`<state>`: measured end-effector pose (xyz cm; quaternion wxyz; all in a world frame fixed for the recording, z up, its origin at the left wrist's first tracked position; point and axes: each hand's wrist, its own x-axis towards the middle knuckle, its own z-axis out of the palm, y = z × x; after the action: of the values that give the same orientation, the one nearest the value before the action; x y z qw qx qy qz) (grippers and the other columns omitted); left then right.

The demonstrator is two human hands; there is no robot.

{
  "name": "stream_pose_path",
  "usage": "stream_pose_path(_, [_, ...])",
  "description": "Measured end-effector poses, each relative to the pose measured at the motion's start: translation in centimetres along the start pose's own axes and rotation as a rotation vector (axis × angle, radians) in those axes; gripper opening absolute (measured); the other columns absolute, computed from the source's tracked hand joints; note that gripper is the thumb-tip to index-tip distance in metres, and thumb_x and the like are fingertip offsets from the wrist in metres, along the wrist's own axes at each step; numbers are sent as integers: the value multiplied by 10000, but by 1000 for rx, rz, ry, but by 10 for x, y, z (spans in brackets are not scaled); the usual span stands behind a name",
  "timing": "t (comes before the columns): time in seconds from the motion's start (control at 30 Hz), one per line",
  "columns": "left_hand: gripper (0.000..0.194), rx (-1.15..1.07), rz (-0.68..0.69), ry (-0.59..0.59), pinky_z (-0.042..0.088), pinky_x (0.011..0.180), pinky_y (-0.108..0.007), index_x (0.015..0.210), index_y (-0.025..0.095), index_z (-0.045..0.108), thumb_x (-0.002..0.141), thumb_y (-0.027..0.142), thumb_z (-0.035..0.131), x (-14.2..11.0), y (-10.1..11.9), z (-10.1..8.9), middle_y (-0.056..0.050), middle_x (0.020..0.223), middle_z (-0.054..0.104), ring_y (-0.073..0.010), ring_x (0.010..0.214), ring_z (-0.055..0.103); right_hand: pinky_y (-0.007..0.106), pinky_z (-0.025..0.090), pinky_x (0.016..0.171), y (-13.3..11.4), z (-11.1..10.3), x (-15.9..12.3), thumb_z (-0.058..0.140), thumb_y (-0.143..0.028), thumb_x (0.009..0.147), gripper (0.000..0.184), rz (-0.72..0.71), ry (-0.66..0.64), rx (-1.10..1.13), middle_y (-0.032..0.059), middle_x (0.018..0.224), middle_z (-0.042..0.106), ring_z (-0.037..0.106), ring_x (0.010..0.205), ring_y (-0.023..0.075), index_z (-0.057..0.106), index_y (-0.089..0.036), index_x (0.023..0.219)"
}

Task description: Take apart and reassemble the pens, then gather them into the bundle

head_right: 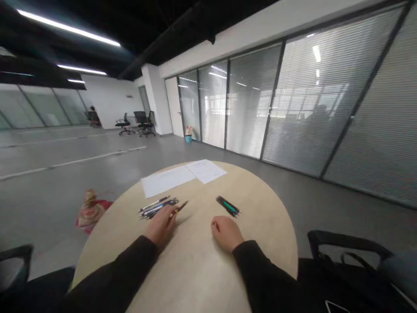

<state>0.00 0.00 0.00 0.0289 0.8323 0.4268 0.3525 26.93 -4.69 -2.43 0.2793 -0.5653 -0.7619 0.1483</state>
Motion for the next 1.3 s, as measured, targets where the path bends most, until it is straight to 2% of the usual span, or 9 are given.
stream_pose_path(0.13, [229, -152, -77, 1, 489, 726, -333, 1071, 171, 591, 903, 278, 477, 4, 13, 6, -57, 858, 623, -195, 753, 581, 258, 389, 750, -14, 5, 3, 529, -151, 832, 128, -78, 11, 70, 34, 823, 641, 576, 801, 156, 652, -178, 857])
stream_pose_path(0.37, [216, -779, -366, -58, 475, 659, -283, 837, 155, 580, 789, 354, 648, 20, 32, 21, -16, 765, 610, -163, 701, 582, 272, 436, 784, -32, 19, 21, 602, -246, 834, 289, -103, 73, 306, 64, 980, 653, 587, 868, 179, 608, -186, 1117])
stream_pose_path(0.47, [256, -970, -472, -15, 460, 637, -263, 810, 157, 566, 735, 355, 711, 28, 38, 31, 7, 719, 596, -146, 669, 581, 256, 434, 721, -29, 23, 34, 562, -251, 860, 187, -107, 49, 441, 36, 891, 671, 592, 785, 161, 640, -196, 1020])
stream_pose_path(0.6, [275, -1139, -520, -2, 431, 593, -234, 824, 155, 565, 715, 339, 738, 38, 37, 50, 14, 692, 590, -119, 626, 561, 235, 402, 588, -14, 32, 47, 490, -268, 881, 185, -1, 99, 604, 10, 713, 623, 549, 632, 140, 642, -170, 842])
stream_pose_path(0.73, [279, -1161, -557, -41, 360, 517, -207, 830, 144, 591, 686, 316, 758, 38, 28, 60, 40, 632, 545, -86, 538, 491, 225, 373, 533, 3, 39, 49, 529, -300, 850, 179, 28, 117, 669, -3, 677, 594, 515, 577, 128, 644, -166, 818])
stream_pose_path(0.87, [279, -1169, -549, -104, 310, 490, -200, 835, 141, 608, 706, 351, 739, 30, 19, 49, 49, 586, 530, -81, 509, 455, 225, 358, 514, 10, 38, 47, 571, -297, 810, 193, 55, 98, 691, 2, 665, 595, 493, 564, 126, 691, -154, 858])
stream_pose_path(1.07, [323, -958, -441, -335, 370, 542, -228, 796, 135, 614, 669, 389, 769, 14, 2, 30, 24, 615, 581, -102, 541, 513, 237, 387, 533, 18, 36, 44, 606, -292, 782, 219, 78, 63, 704, 21, 664, 623, 521, 575, 132, 726, -140, 883])
stream_pose_path(1.2, [296, -776, -367, -356, 323, 513, -219, 767, 142, 605, 701, 401, 731, 10, -8, 27, 40, 588, 549, -90, 518, 460, 252, 428, 553, 26, 36, 43, 630, -306, 766, 238, 112, 46, 778, 21, 646, 627, 552, 567, 136, 705, -122, 898])
stream_pose_path(1.3, [264, -679, -322, -357, 339, 533, -223, 749, 146, 606, 717, 387, 710, 11, -12, 25, 41, 594, 551, -96, 538, 470, 257, 438, 556, 30, 33, 43, 632, -314, 762, 254, 124, 23, 826, 23, 630, 632, 560, 559, 134, 695, -111, 900])
